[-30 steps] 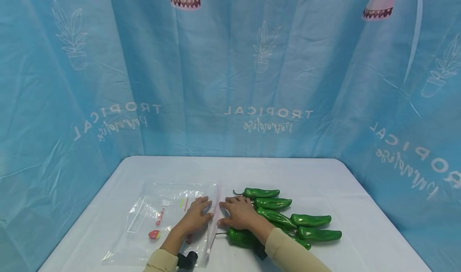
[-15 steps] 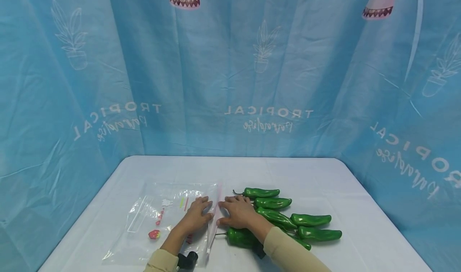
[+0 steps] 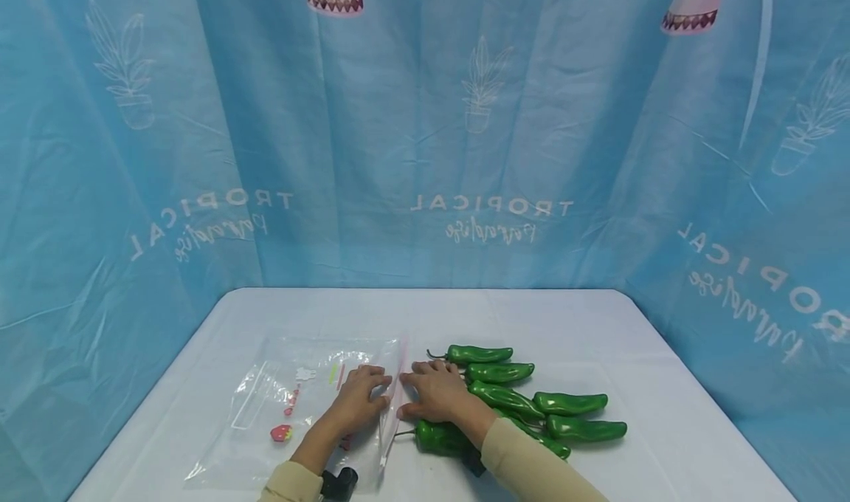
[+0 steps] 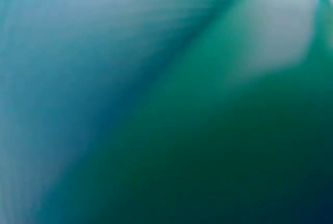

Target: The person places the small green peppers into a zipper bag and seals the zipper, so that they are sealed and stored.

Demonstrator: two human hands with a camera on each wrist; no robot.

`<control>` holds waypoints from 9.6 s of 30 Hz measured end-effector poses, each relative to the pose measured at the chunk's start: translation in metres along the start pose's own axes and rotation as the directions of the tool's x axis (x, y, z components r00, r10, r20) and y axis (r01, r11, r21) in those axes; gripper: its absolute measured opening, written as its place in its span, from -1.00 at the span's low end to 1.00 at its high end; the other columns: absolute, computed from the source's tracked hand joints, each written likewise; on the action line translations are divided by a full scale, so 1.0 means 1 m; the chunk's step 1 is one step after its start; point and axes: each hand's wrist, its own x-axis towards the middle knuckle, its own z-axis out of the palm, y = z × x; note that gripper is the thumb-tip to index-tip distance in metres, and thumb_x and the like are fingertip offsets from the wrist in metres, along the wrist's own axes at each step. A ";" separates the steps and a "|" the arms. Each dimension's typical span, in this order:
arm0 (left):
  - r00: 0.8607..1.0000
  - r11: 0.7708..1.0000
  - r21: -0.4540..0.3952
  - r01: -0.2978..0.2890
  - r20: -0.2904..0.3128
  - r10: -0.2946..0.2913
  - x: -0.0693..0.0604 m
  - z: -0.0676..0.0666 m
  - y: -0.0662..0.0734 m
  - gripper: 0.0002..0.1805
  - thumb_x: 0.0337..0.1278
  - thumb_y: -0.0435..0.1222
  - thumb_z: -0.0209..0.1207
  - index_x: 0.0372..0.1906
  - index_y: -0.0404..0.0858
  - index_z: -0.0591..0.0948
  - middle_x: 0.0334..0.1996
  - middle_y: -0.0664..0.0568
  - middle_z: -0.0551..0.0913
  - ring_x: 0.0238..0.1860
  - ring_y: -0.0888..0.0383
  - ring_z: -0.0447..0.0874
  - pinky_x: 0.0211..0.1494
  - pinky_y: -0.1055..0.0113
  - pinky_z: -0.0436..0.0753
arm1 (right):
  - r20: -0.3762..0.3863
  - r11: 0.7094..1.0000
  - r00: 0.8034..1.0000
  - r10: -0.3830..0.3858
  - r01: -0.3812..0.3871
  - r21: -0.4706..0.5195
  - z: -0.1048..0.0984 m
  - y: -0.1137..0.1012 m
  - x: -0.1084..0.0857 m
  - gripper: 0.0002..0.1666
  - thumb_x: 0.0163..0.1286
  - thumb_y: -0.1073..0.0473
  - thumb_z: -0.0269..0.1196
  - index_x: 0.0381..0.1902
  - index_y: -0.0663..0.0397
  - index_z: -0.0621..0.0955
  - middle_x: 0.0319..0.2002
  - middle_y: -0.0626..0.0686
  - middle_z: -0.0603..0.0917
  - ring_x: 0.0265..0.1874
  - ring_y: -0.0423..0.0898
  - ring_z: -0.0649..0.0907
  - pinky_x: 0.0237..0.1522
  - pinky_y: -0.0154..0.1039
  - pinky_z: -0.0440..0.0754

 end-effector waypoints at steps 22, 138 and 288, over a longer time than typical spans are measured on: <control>1.000 0.996 0.084 0.003 -0.026 -0.001 0.004 0.002 -0.005 -0.65 -0.10 -0.25 0.27 -0.09 -0.18 0.68 -0.23 0.05 0.52 -0.12 0.09 0.35 -0.01 0.02 0.32 | -0.031 1.000 0.999 -0.028 0.029 0.010 0.000 0.002 0.000 -0.24 0.11 -0.47 0.16 0.25 -0.42 0.44 0.30 -0.06 0.44 0.26 0.10 0.41 0.19 0.17 0.35; 0.972 0.709 -0.673 0.213 0.071 -0.225 -0.008 -0.041 -0.008 -0.54 0.18 -0.26 0.18 0.16 -0.37 0.50 -0.33 0.03 0.57 -0.46 0.20 0.47 -0.38 0.39 0.50 | 0.012 1.000 1.000 0.014 -0.014 0.027 0.001 0.000 0.000 -0.21 0.09 -0.47 0.18 0.28 -0.43 0.41 0.33 -0.09 0.40 0.30 0.05 0.37 0.25 0.15 0.32; 0.976 0.521 -0.847 0.108 -0.010 -0.219 -0.034 -0.095 0.011 -0.46 0.20 -0.25 0.18 0.21 -0.44 0.40 -0.14 0.11 0.66 -0.23 0.24 0.62 -0.15 0.46 0.62 | -0.121 0.866 0.989 0.080 -0.008 0.500 -0.006 0.043 -0.131 -0.31 0.11 -0.23 0.32 0.11 0.05 0.56 -0.01 -0.04 0.64 -0.05 -0.04 0.59 -0.05 -0.04 0.55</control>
